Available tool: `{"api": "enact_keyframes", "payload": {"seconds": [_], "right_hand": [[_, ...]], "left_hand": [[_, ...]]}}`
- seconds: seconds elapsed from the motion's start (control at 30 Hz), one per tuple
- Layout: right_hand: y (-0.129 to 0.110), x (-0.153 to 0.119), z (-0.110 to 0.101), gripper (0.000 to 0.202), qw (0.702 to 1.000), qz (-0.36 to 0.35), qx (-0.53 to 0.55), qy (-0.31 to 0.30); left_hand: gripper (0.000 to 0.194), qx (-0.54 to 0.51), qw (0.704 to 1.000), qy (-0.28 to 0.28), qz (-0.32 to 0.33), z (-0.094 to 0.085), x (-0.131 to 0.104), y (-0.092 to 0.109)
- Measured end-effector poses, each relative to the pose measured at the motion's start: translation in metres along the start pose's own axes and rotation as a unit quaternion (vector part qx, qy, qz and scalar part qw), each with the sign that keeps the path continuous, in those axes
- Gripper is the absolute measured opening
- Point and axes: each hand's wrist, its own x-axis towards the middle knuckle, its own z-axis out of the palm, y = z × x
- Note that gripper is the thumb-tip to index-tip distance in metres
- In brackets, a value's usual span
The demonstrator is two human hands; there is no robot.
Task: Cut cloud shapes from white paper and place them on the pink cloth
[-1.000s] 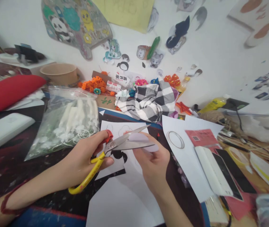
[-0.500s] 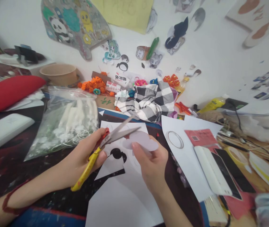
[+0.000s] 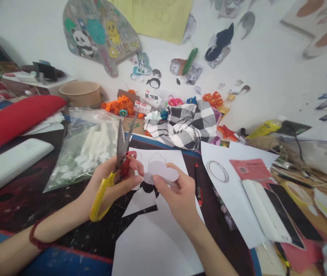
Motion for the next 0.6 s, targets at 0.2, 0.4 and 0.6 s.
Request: {"api": "enact_keyframes", "payload": {"seconds": [0.2, 0.4, 0.6], "right_hand": [[-0.004, 0.003, 0.005, 0.018, 0.997, 0.036, -0.025, -0.059], [0.001, 0.014, -0.003, 0.025, 0.994, 0.075, -0.042, -0.067], [0.012, 0.033, 0.0, 0.029, 0.994, 0.072, 0.076, -0.022]], "left_hand": [[0.02, 0.033, 0.999, 0.027, 0.004, -0.001, 0.005, -0.011], [0.021, 0.074, 0.994, 0.079, 0.015, -0.009, 0.018, -0.013], [0.026, -0.008, 0.99, 0.139, 0.04, -0.014, 0.043, -0.013]]}}
